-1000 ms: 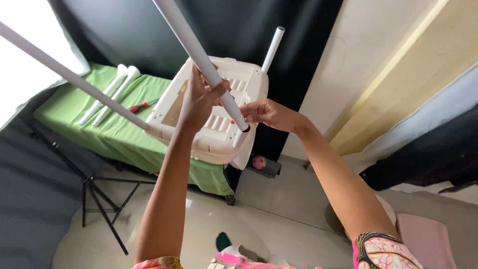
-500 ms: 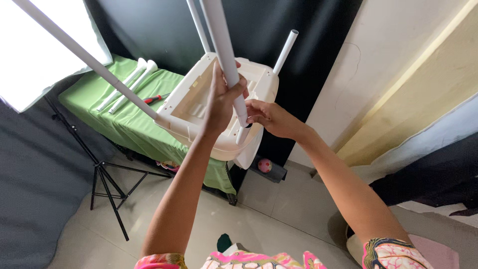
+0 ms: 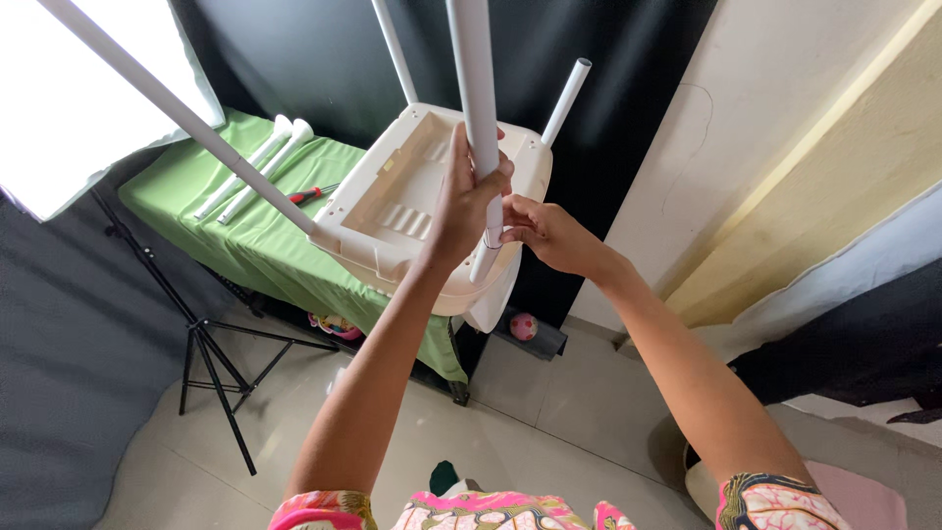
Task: The person assembles a white plastic stool by inserting white plastic legs into the underside of the seat. The person picks up each leg and pushes it into the corresponding hole on the seat, repeating the process for all four legs.
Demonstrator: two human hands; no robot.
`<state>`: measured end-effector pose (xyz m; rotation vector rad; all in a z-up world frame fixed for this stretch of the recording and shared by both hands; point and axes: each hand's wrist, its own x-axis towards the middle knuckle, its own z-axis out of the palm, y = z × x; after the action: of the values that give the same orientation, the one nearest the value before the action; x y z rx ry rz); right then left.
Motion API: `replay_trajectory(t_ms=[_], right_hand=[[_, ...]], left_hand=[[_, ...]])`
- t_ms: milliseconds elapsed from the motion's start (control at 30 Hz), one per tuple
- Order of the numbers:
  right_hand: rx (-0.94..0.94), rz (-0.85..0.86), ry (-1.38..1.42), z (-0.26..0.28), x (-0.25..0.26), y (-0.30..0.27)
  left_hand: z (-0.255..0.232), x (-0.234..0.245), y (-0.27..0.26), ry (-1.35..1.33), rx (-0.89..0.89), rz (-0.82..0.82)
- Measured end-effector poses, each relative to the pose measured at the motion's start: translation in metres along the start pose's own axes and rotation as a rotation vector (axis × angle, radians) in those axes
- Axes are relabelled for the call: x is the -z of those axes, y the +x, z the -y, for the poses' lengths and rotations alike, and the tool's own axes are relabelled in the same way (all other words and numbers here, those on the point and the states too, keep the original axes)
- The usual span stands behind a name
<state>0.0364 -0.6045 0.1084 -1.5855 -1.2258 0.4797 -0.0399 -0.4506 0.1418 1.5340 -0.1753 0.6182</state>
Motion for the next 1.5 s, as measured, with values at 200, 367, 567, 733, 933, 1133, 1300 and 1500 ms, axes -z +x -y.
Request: replay_trajectory(t_ms=[200, 367, 567, 733, 933, 1133, 1300, 1500], right_hand=[[0.060, -0.102, -0.257, -0.004, -0.005, -0.002], [0.238, -0.167, -0.292, -0.014, -0.009, -0.004], [0.326, -0.232, -0.292, -0.032, -0.016, -0.007], [0.338, -0.246, -0.248, -0.032, -0.022, -0.007], [0.211, -0.275, -0.179, -0.029, -0.022, -0.005], [0.153, -0.267, -0.213, -0.036, -0.016, -0.005], [0.114, -0.156, -0.045, -0.041, -0.009, -0.004], [0.136, -0.210, -0.221, -0.037, -0.019, -0.004]], left_hand=[[0.001, -0.011, -0.003, 0.164, -0.105, 0.037], [-0.006, -0.012, -0.011, 0.339, 0.003, 0.154], [0.008, -0.008, -0.013, 0.313, -0.029, 0.193], [0.023, -0.005, -0.009, 0.227, -0.005, 0.212], [0.031, -0.003, 0.000, 0.207, 0.006, 0.242], [0.033, -0.008, 0.011, 0.352, -0.027, 0.221], [0.029, -0.003, 0.009, 0.268, -0.021, 0.228], [0.028, -0.008, 0.009, 0.453, -0.090, 0.238]])
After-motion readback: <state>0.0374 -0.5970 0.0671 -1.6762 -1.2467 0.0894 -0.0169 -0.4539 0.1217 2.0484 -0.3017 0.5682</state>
